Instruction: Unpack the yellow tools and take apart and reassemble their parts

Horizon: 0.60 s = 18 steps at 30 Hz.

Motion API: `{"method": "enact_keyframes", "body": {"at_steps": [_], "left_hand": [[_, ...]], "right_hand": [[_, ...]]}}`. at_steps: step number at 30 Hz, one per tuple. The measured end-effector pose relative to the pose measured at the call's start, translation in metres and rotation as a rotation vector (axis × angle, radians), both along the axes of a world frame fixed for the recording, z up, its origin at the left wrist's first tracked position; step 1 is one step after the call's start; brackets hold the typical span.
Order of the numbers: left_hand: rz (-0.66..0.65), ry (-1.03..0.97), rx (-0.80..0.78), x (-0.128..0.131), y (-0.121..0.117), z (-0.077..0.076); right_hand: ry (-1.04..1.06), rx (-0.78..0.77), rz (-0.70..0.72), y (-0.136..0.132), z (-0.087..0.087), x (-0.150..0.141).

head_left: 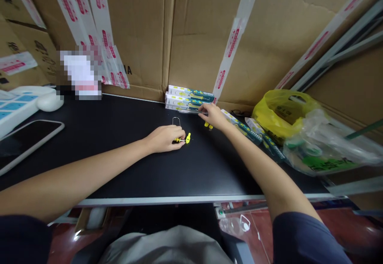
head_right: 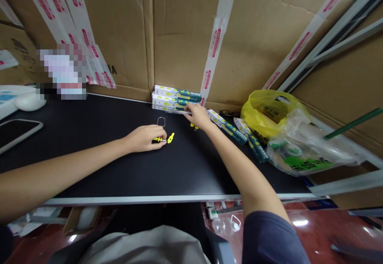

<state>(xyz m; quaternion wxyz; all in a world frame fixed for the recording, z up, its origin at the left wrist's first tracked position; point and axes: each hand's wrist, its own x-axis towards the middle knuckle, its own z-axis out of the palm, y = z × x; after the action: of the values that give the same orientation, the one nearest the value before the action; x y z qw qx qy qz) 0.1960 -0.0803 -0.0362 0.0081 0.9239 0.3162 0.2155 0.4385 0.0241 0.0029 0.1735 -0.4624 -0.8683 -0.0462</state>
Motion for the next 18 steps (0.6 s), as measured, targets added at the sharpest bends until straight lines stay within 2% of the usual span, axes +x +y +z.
{"method": "enact_keyframes", "body": {"at_steps": [7,12,18], "left_hand": [[0.006,0.012,-0.005,0.0,0.001,-0.001],[0.022,0.045,0.033,0.001,0.0,-0.002],[0.024,0.063,0.031,0.001,0.0,-0.002]], "right_hand": [[-0.26,0.063,-0.14,0.003,-0.001,-0.021],[-0.391,0.163,-0.177,0.0,-0.004,-0.029],[-0.358,0.206,-0.136,-0.009,-0.004,-0.03]]}}
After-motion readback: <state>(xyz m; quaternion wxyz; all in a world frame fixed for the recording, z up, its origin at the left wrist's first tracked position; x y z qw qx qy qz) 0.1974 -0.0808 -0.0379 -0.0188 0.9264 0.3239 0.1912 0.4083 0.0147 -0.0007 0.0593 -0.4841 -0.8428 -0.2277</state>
